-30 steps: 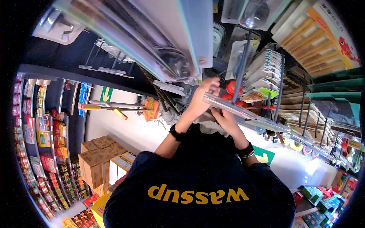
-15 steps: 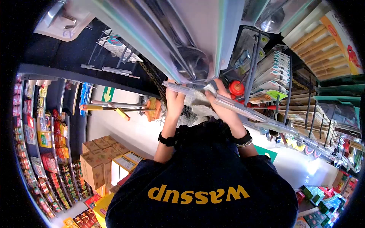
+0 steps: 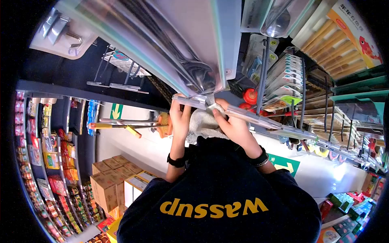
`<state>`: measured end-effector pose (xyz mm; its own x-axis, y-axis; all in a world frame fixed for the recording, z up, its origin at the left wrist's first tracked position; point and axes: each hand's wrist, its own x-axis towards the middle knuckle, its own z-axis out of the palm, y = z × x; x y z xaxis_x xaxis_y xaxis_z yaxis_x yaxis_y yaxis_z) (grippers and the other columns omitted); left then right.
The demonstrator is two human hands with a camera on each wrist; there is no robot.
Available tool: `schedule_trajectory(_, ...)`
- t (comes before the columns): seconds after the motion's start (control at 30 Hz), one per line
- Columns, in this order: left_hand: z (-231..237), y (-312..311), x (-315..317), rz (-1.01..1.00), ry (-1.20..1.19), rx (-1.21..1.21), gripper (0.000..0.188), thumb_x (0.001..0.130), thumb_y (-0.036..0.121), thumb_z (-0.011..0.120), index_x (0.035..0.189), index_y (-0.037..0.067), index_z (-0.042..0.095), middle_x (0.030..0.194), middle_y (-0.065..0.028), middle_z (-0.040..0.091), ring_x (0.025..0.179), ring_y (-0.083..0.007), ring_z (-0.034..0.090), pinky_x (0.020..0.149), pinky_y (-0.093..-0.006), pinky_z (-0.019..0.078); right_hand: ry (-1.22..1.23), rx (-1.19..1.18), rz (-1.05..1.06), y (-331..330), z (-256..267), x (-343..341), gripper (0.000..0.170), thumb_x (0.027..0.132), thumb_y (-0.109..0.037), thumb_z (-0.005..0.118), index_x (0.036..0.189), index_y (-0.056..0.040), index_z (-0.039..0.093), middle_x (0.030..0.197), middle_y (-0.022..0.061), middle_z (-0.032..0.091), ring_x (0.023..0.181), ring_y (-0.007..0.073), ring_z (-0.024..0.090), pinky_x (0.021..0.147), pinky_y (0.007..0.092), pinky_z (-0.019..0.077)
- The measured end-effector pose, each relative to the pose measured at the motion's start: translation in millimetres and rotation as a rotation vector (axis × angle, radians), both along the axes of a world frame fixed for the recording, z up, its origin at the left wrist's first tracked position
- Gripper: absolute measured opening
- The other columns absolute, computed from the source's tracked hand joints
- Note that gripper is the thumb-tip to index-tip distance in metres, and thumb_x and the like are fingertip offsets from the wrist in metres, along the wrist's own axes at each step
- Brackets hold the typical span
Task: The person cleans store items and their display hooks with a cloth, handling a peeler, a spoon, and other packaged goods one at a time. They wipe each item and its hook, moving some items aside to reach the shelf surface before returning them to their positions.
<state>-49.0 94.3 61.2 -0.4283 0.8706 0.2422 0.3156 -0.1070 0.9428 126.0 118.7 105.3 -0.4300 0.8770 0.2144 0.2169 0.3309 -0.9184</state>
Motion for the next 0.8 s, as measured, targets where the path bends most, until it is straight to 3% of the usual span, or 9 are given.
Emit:
schedule_trajectory(0.1,5,-5,-1,-0.009,-0.024,0.007,0.010,0.080,0.003,0.053,0.088,-0.004,0.052,0.083,-0.0079,0.051,0.076,-0.0147,0.048,0.071,-0.0244,0.0380,-0.064,-0.035,0.009,-2,6,1,0.023,0.081,-0.013,0.052,0.103,-0.0033,0.050,0.073,0.0180,0.057,0.063,0.0289,0.059,0.054,0.0335,0.0437)
schedule_trajectory(0.17,9,-8,-2,-0.010,-0.045,-0.036,0.013,0.080,0.003,0.053,0.091,-0.003,0.054,0.084,-0.0076,0.052,0.078,-0.0143,0.049,0.071,-0.0251,0.0387,-0.026,-0.023,0.015,-3,1,2,0.024,0.082,-0.014,0.054,0.102,-0.0015,0.052,0.068,0.0103,0.052,0.056,0.0141,0.046,0.051,0.0270,0.0363)
schedule_trajectory(0.27,14,-12,-1,-0.052,-0.029,-0.076,0.012,0.080,0.003,0.053,0.090,-0.003,0.055,0.084,-0.0071,0.052,0.076,-0.0136,0.049,0.069,-0.0247,0.0395,0.100,-0.052,0.035,-3,-20,2,0.023,0.083,-0.012,0.053,0.102,0.0002,0.052,0.076,0.0109,0.054,0.065,0.0150,0.049,0.059,0.0270,0.0388)
schedule_trajectory(0.4,22,-18,6,-0.088,0.024,-0.123,0.011,0.078,0.003,0.055,0.087,-0.004,0.056,0.080,-0.0072,0.052,0.070,-0.0131,0.050,0.064,-0.0239,0.0398,0.091,-0.069,0.027,-8,-17,13,0.021,0.084,-0.011,0.052,0.100,0.0016,0.053,0.084,0.0117,0.056,0.075,0.0159,0.050,0.067,0.0272,0.0400)
schedule_trajectory(0.47,30,-19,11,-0.135,0.073,-0.135,0.010,0.077,0.004,0.057,0.085,-0.003,0.056,0.077,-0.0082,0.052,0.069,-0.0146,0.051,0.063,-0.0248,0.0403,-0.180,-0.173,-0.001,-13,-10,25,0.020,0.083,-0.010,0.052,0.099,0.0016,0.054,0.085,0.0117,0.057,0.075,0.0169,0.051,0.068,0.0276,0.0405)
schedule_trajectory(0.5,32,-20,14,-0.137,0.068,-0.138,0.010,0.077,0.004,0.057,0.085,-0.003,0.056,0.077,-0.0082,0.052,0.069,-0.0146,0.051,0.063,-0.0248,0.0403,-0.185,-0.177,-0.003,-15,-15,30,0.020,0.083,-0.010,0.052,0.099,0.0016,0.054,0.085,0.0117,0.057,0.075,0.0169,0.051,0.068,0.0276,0.0405)
schedule_trajectory(0.57,33,-21,19,-0.188,0.168,-0.162,0.011,0.077,0.005,0.058,0.085,-0.003,0.056,0.078,-0.0096,0.053,0.070,-0.0160,0.051,0.064,-0.0255,0.0406,-0.165,-0.052,-0.056,-19,-27,39,0.018,0.081,-0.013,0.053,0.095,-0.0027,0.056,0.066,0.0120,0.054,0.056,0.0229,0.052,0.052,0.0331,0.0402)
schedule_trajectory(0.8,42,-8,47,-0.356,0.170,0.013,0.010,0.077,0.003,0.059,0.085,-0.001,0.056,0.082,-0.0095,0.056,0.072,-0.0181,0.053,0.065,-0.0260,0.0423,-0.150,0.082,-0.211,-27,-4,59,0.016,0.078,-0.009,0.055,0.091,-0.0005,0.054,0.072,0.0141,0.055,0.057,0.0252,0.053,0.052,0.0340,0.0412)
